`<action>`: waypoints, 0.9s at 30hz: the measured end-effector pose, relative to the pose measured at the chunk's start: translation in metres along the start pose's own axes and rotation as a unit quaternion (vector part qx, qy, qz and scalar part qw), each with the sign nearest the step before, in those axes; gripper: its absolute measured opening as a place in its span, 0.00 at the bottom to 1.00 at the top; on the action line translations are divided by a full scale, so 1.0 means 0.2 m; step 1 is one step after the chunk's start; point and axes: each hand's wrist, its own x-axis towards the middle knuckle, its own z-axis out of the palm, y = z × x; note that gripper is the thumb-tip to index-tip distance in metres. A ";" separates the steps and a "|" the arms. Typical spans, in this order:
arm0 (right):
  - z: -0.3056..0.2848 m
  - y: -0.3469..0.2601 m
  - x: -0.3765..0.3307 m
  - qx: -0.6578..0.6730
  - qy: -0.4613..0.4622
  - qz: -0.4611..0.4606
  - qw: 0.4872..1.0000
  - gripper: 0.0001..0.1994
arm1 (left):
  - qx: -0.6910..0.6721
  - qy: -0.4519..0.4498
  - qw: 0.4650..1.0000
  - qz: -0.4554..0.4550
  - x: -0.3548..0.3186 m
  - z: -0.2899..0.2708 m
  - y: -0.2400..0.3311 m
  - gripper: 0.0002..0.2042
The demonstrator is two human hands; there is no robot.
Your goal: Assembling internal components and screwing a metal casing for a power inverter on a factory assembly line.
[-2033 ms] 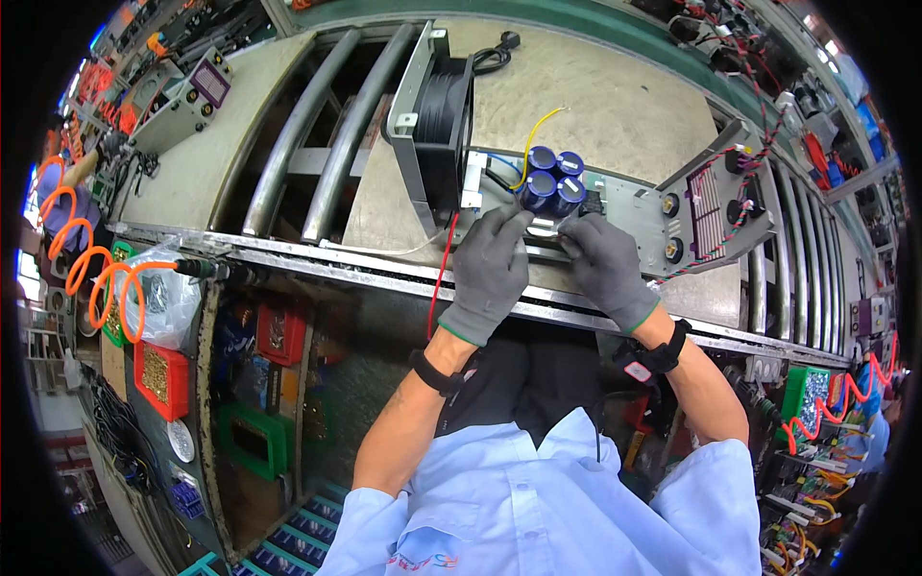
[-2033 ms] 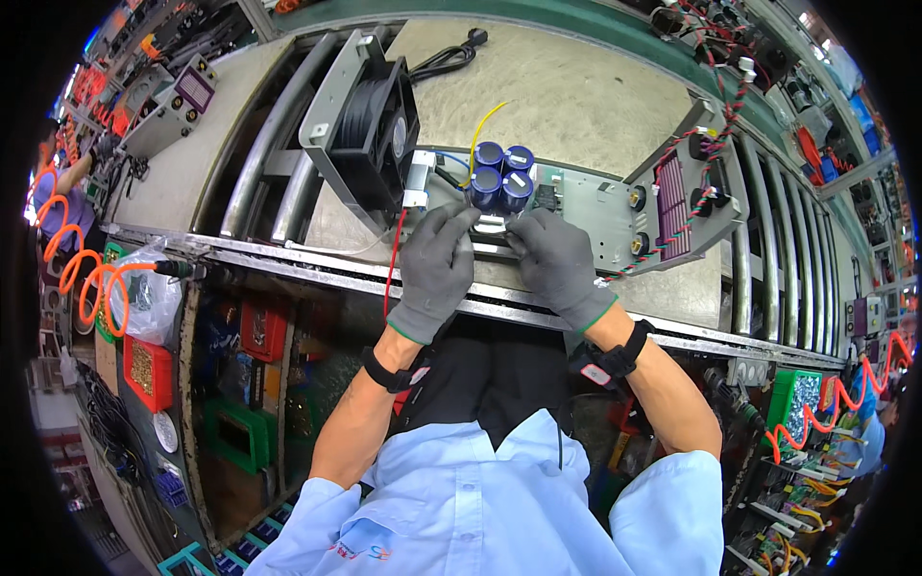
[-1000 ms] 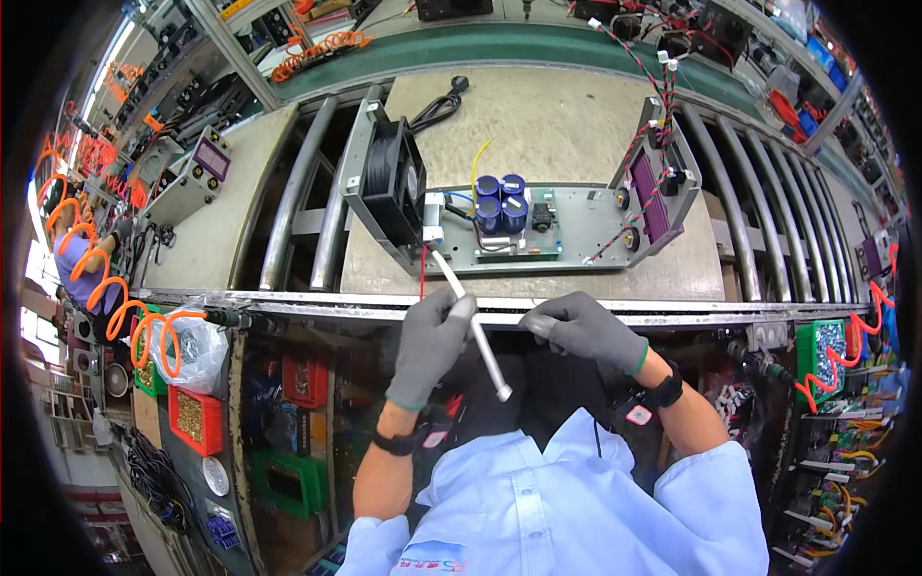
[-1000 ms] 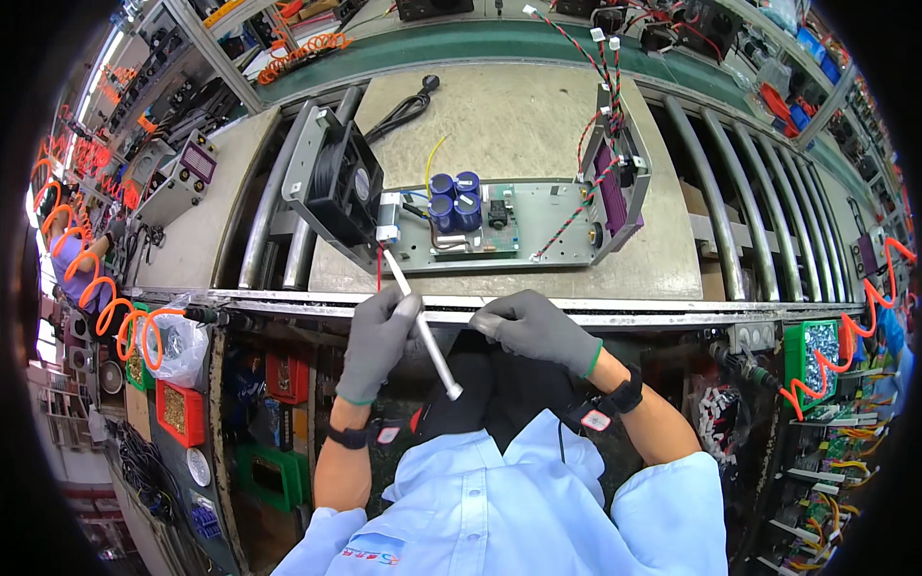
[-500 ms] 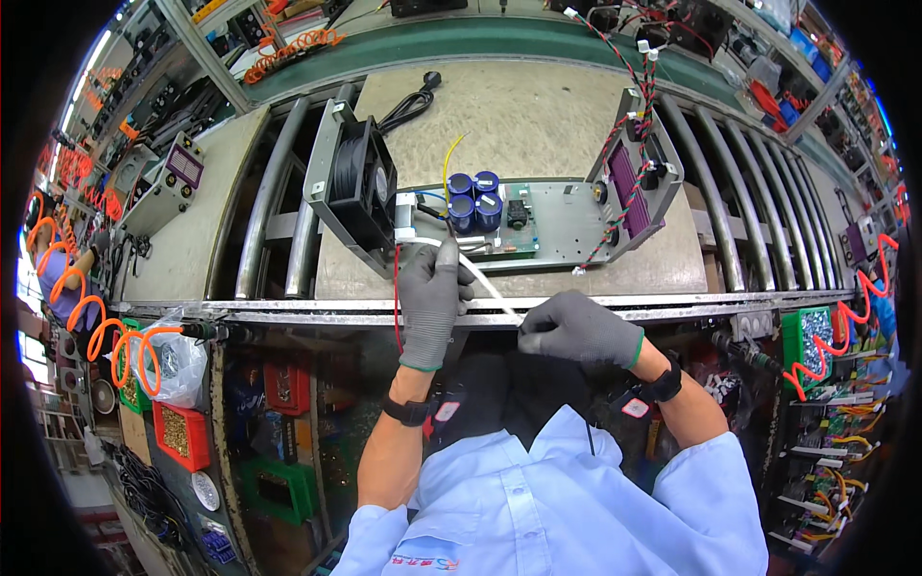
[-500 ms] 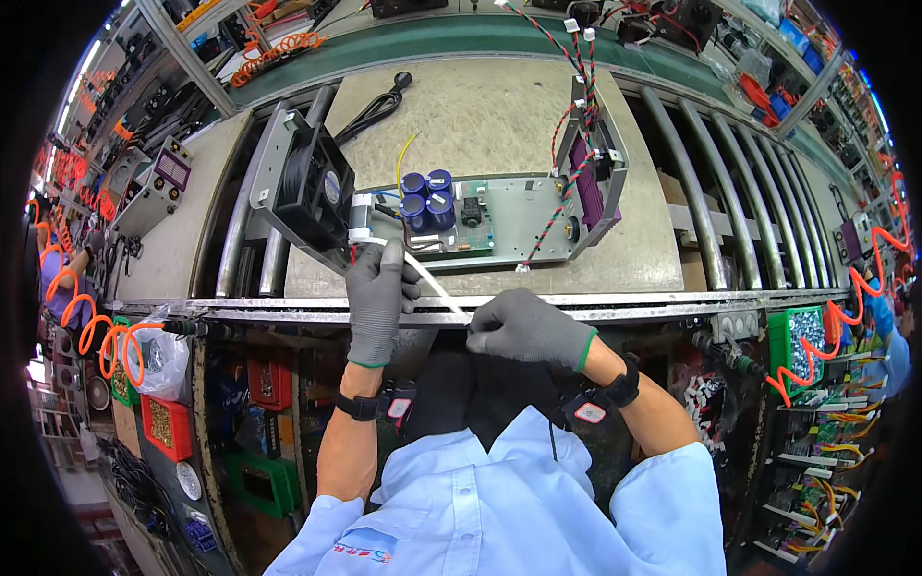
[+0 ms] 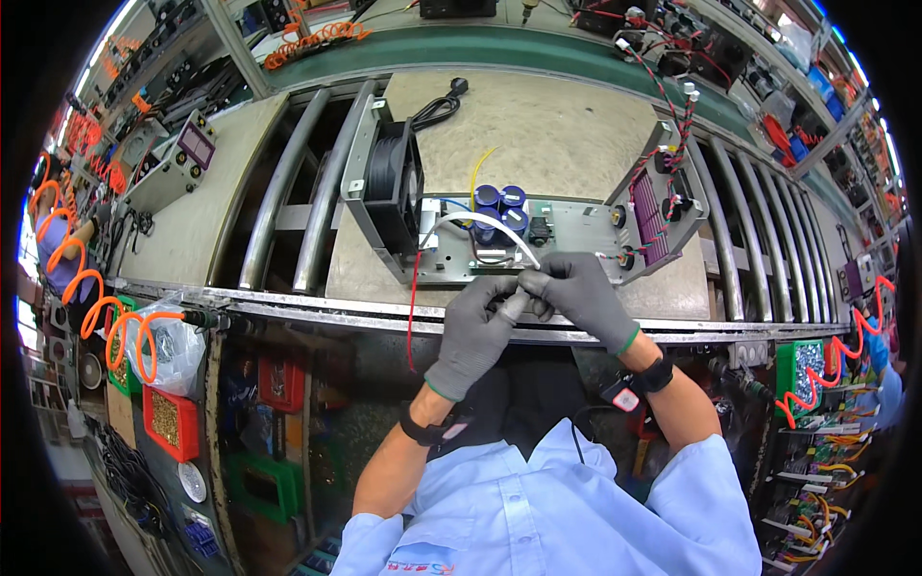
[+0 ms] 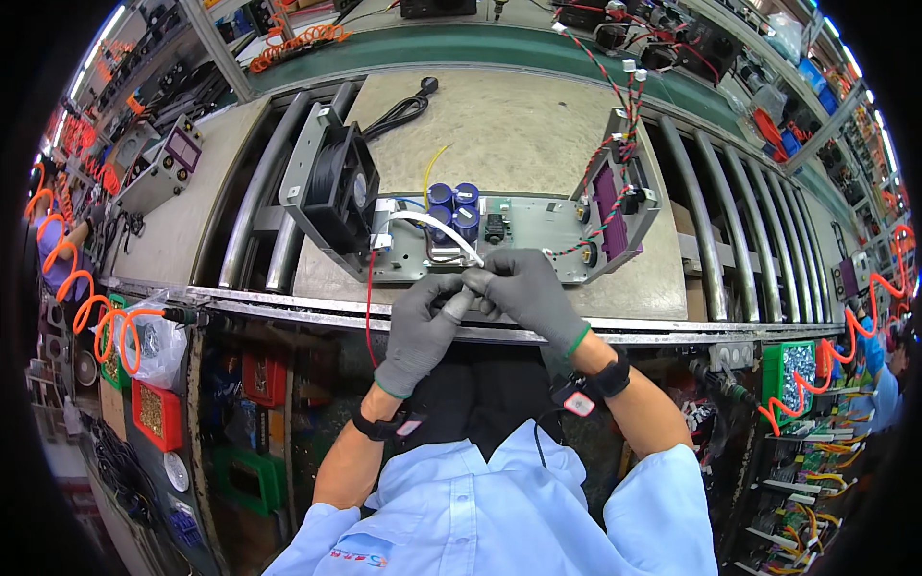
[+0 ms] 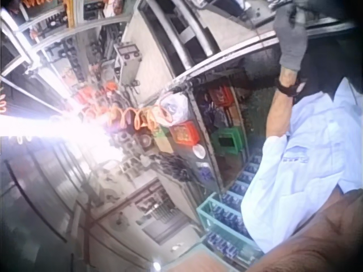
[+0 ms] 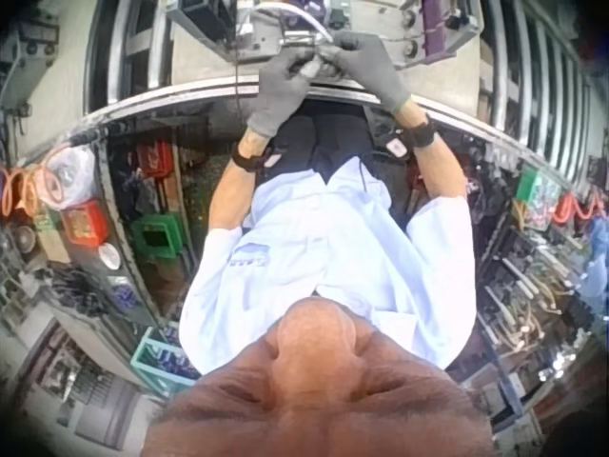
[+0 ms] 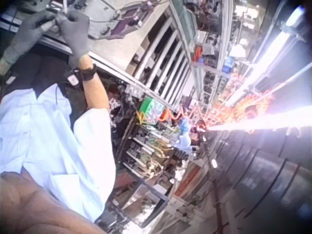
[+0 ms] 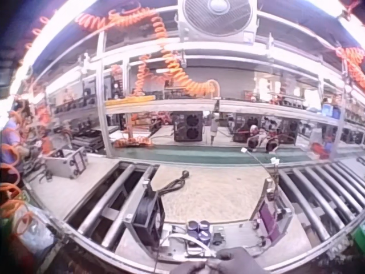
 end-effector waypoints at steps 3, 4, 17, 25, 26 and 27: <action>0.03 0.02 -0.02 -0.070 0.026 0.022 0.997 0.13 | -0.142 -0.031 0.971 -0.188 -0.03 0.02 -0.06 0.12; 0.02 0.02 -0.02 -0.054 0.020 0.012 0.998 0.14 | -0.203 -0.067 0.949 -0.230 -0.03 0.01 -0.08 0.12; -0.08 0.02 0.12 -0.277 0.081 -0.138 0.948 0.12 | 0.383 0.199 0.872 0.230 0.11 -0.10 0.08 0.23; -0.05 0.11 0.23 -0.301 0.074 -0.147 0.939 0.11 | 0.601 0.028 0.794 0.089 0.22 -0.09 -0.10 0.27; -0.04 0.11 0.22 -0.307 0.074 -0.152 0.936 0.11 | 0.611 0.035 0.785 0.092 0.22 -0.08 -0.11 0.27; -0.04 0.11 0.22 -0.315 0.075 -0.156 0.933 0.10 | 0.623 0.023 0.778 0.077 0.22 -0.07 -0.12 0.27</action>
